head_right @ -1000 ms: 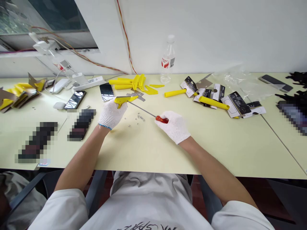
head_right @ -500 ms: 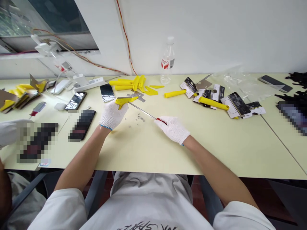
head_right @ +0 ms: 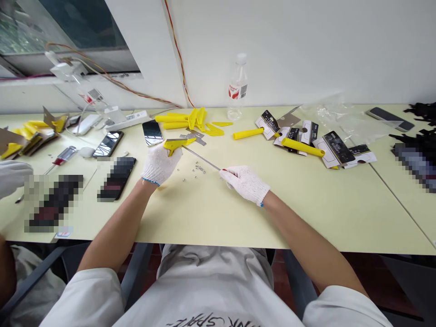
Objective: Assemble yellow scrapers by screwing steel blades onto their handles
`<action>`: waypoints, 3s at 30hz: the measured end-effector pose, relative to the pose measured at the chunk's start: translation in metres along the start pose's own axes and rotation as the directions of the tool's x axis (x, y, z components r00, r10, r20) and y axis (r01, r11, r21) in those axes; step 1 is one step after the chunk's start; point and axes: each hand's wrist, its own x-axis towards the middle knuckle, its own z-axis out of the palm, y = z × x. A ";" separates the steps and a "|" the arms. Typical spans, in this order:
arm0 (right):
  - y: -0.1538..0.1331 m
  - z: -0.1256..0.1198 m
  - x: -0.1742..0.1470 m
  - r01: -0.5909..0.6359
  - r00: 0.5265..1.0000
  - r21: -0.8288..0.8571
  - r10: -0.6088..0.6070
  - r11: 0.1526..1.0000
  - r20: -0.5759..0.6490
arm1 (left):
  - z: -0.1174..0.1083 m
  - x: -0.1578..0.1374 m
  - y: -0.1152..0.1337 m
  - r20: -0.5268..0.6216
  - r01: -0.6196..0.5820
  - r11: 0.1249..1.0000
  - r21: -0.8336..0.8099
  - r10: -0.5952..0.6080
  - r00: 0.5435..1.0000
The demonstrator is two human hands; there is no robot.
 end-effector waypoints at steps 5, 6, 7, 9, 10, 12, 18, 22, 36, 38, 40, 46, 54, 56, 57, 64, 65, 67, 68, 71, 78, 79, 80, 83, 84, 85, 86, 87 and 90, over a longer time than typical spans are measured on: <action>0.001 0.000 0.000 -0.028 1.000 0.049 0.028 0.998 0.010 | 0.001 -0.001 -0.001 -0.007 0.008 1.000 -0.007 -0.008 1.000; 0.001 0.000 0.000 -0.032 0.999 0.057 0.032 0.998 0.013 | 0.001 -0.001 -0.001 -0.008 0.008 1.000 -0.010 -0.008 1.000; 0.001 0.000 0.000 -0.035 0.999 0.065 0.034 0.997 0.015 | 0.001 -0.001 -0.001 -0.008 0.010 1.000 -0.013 -0.010 1.000; 0.001 0.001 0.001 -0.040 0.999 0.078 0.039 0.996 0.016 | 0.001 -0.001 -0.001 -0.009 0.015 1.000 -0.017 -0.015 1.000; 0.001 0.001 0.001 -0.044 0.999 0.084 0.042 0.996 0.017 | 0.001 -0.001 -0.001 -0.009 0.018 1.000 -0.018 -0.018 1.000; 0.002 0.001 0.001 -0.051 0.999 0.094 0.050 0.994 0.021 | 0.001 -0.002 0.000 -0.008 0.022 1.000 -0.019 -0.022 1.000; 0.002 0.000 0.000 -0.063 0.997 0.139 0.056 0.988 0.052 | 0.000 -0.002 0.001 -0.002 0.025 0.999 -0.026 -0.025 1.000; 0.001 -0.001 0.000 -0.108 0.992 0.215 0.090 0.971 0.091 | 0.000 -0.002 0.001 -0.015 0.011 1.000 -0.029 -0.011 1.000; 0.000 0.000 0.002 -0.202 0.976 0.388 0.150 0.899 0.160 | 0.001 -0.001 -0.001 -0.014 0.030 0.999 -0.043 -0.031 0.999; -0.002 0.001 0.003 -0.182 0.980 0.390 0.135 0.903 0.146 | -0.002 0.001 0.000 0.001 0.031 0.999 -0.036 -0.031 1.000; -0.004 0.001 0.003 -0.166 0.983 0.377 0.125 0.911 0.132 | -0.005 0.002 0.001 0.035 0.036 0.999 -0.038 -0.035 0.999; 0.002 -0.011 0.008 -0.051 0.990 -0.035 0.046 0.998 -0.133 | -0.016 0.003 0.005 0.104 0.183 0.971 -0.156 -0.168 0.980; 0.039 -0.036 0.027 -0.185 0.942 -0.616 -0.041 0.766 -0.333 | -0.033 0.002 0.015 0.395 0.407 0.785 -0.466 -0.227 0.890; 0.040 -0.037 0.032 -0.240 0.945 -0.680 0.006 0.692 -0.328 | -0.033 0.001 0.014 0.455 0.432 0.748 -0.503 -0.196 0.869; 0.040 -0.038 0.034 -0.260 0.944 -0.708 0.017 0.657 -0.331 | -0.033 0.001 0.014 0.477 0.442 0.734 -0.515 -0.183 0.860; 0.040 -0.043 0.047 -0.287 0.941 -0.806 -0.006 0.518 -0.338 | -0.025 0.004 0.002 0.424 0.417 0.738 -0.531 -0.194 0.885; 0.040 -0.043 0.047 -0.290 0.940 -0.812 -0.008 0.506 -0.341 | -0.024 0.005 0.000 0.408 0.412 0.739 -0.533 -0.203 0.890; 0.036 -0.042 0.047 -0.319 0.930 -0.817 -0.008 0.481 -0.367 | -0.023 0.005 -0.001 0.383 0.403 0.748 -0.527 -0.214 0.898; 0.031 -0.040 0.046 -0.334 0.921 -0.815 -0.021 0.474 -0.390 | -0.023 0.005 -0.001 0.374 0.399 0.753 -0.523 -0.218 0.901; 0.009 -0.027 0.045 -0.253 0.917 -0.814 -0.137 0.522 -0.373 | -0.023 0.004 0.000 0.357 0.397 0.757 -0.519 -0.230 0.905; -0.055 0.025 0.060 0.308 0.951 -0.683 -0.212 0.663 0.223 | -0.027 0.004 0.001 0.391 0.385 0.828 -0.408 -0.223 0.893; -0.061 0.031 0.063 0.321 0.947 -0.687 -0.198 0.652 0.254 | -0.028 0.004 0.002 0.397 0.392 0.833 -0.391 -0.231 0.888; -0.066 0.037 0.067 0.333 0.942 -0.693 -0.187 0.640 0.279 | -0.029 0.004 0.003 0.401 0.398 0.836 -0.379 -0.239 0.884; -0.076 0.050 0.075 0.362 0.930 -0.708 -0.179 0.607 0.322 | -0.031 0.004 0.005 0.399 0.398 0.840 -0.370 -0.243 0.884; -0.078 0.053 0.077 0.372 0.926 -0.708 -0.185 0.600 0.330 | -0.031 0.004 0.006 0.396 0.395 0.840 -0.372 -0.241 0.886; -0.080 0.056 0.078 0.382 0.922 -0.706 -0.192 0.596 0.337 | -0.031 0.004 0.006 0.395 0.393 0.839 -0.375 -0.239 0.887; -0.081 0.059 0.079 0.388 0.919 -0.706 -0.194 0.592 0.342 | -0.031 0.003 0.006 0.395 0.394 0.837 -0.378 -0.239 0.887; -0.082 0.061 0.080 0.386 0.920 -0.708 -0.189 0.591 0.344 | -0.031 0.003 0.006 0.398 0.396 0.835 -0.381 -0.239 0.886; -0.084 0.065 0.080 0.356 0.930 -0.718 -0.153 0.598 0.334 | -0.030 0.003 0.005 0.408 0.404 0.825 -0.396 -0.236 0.882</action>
